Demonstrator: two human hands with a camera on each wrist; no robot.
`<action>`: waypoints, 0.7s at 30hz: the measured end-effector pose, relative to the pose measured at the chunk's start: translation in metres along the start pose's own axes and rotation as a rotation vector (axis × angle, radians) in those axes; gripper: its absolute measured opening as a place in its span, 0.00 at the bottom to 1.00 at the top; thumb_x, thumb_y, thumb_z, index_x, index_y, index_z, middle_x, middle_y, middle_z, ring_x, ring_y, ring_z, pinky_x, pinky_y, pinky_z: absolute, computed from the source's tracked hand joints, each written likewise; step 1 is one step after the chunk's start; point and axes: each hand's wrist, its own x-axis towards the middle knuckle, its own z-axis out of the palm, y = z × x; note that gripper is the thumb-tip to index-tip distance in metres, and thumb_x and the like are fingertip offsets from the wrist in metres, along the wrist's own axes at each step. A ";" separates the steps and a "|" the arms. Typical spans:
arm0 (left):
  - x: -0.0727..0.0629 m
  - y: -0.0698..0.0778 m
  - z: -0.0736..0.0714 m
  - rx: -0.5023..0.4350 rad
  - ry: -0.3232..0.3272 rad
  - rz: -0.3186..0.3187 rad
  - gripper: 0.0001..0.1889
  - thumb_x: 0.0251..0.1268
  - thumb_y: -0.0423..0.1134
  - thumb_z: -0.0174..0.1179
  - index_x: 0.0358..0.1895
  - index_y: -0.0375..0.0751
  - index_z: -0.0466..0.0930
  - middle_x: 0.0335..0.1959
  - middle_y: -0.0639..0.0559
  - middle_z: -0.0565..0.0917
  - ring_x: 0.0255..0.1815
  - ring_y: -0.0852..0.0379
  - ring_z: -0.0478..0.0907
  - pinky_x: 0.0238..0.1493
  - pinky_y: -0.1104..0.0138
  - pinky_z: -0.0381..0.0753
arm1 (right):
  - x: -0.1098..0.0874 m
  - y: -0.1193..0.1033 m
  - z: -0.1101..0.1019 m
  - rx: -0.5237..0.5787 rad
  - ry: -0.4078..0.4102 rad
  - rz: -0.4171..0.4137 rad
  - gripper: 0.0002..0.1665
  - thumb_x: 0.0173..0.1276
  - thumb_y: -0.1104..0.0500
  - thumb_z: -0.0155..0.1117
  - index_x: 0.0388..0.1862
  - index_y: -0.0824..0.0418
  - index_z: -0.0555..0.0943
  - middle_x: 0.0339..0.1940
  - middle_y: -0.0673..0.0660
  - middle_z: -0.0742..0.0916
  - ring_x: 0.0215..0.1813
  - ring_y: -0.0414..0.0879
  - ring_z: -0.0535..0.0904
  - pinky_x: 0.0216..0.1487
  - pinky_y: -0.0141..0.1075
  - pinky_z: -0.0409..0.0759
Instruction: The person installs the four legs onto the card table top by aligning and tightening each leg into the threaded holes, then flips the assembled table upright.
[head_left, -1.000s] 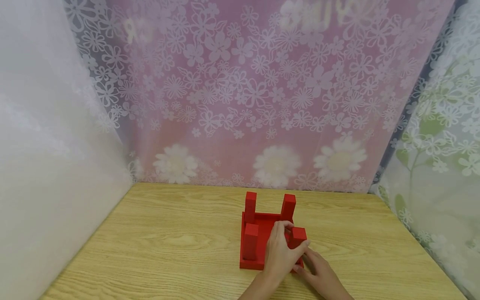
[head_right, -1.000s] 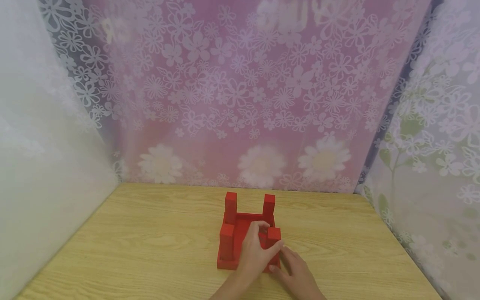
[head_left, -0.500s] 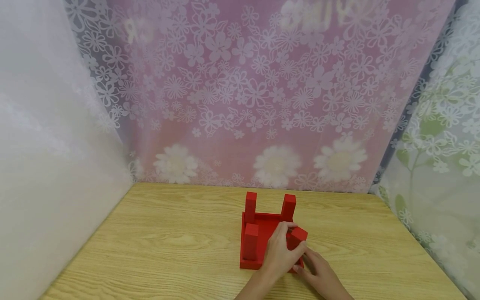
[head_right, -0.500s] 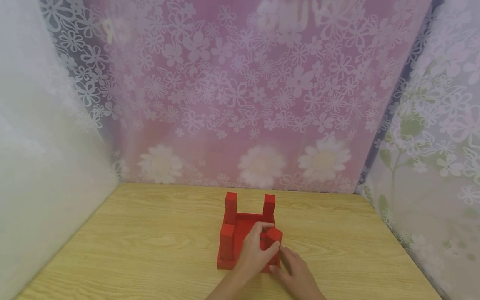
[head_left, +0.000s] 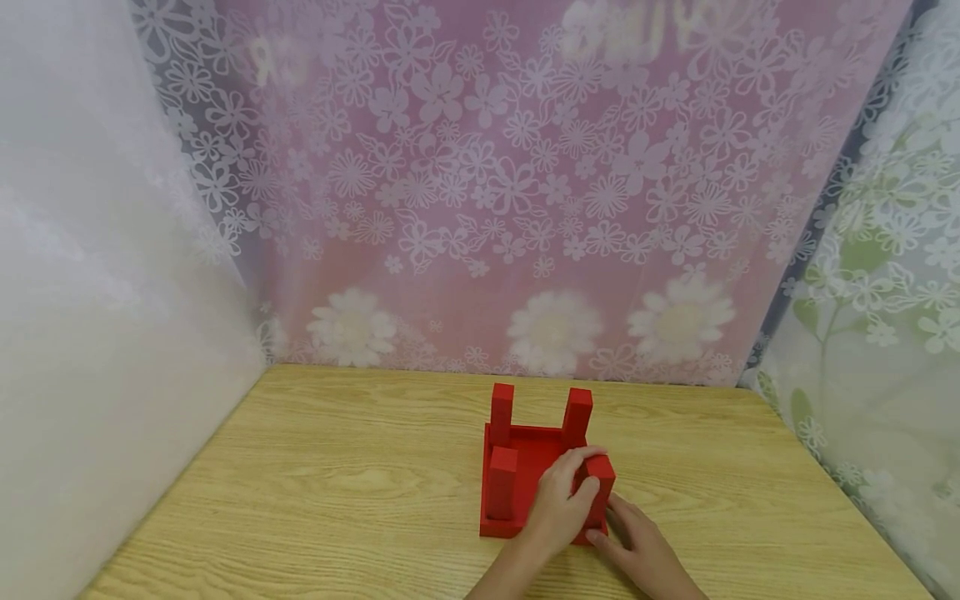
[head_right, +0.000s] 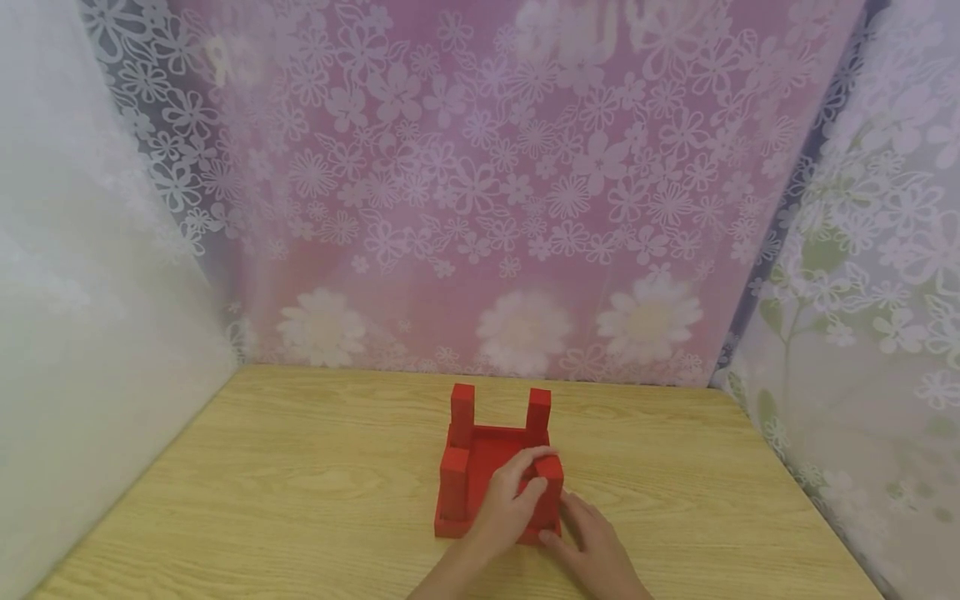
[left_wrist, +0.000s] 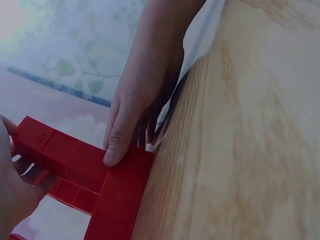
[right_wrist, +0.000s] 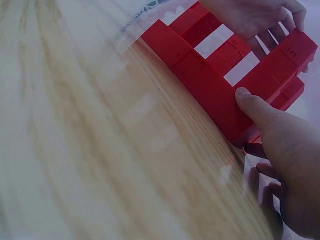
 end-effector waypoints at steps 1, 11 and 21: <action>0.000 0.000 0.000 0.002 -0.006 -0.005 0.19 0.63 0.36 0.47 0.58 0.51 0.72 0.51 0.61 0.75 0.50 0.63 0.71 0.51 0.64 0.72 | 0.000 0.000 0.000 -0.003 0.000 0.004 0.41 0.58 0.39 0.63 0.66 0.57 0.66 0.62 0.58 0.72 0.62 0.58 0.66 0.56 0.55 0.66; -0.005 0.006 0.012 0.294 0.273 0.089 0.27 0.50 0.51 0.68 0.51 0.46 0.68 0.42 0.60 0.73 0.39 0.64 0.72 0.35 0.74 0.74 | -0.001 0.004 0.000 -0.041 0.040 -0.100 0.37 0.58 0.43 0.65 0.65 0.55 0.69 0.61 0.54 0.74 0.62 0.54 0.67 0.56 0.55 0.67; -0.005 0.004 0.016 0.433 0.374 0.172 0.25 0.44 0.44 0.73 0.44 0.43 0.72 0.35 0.57 0.74 0.31 0.66 0.73 0.30 0.78 0.73 | -0.001 0.001 -0.001 -0.037 0.051 -0.109 0.37 0.59 0.44 0.65 0.64 0.57 0.69 0.61 0.52 0.74 0.61 0.52 0.68 0.55 0.52 0.68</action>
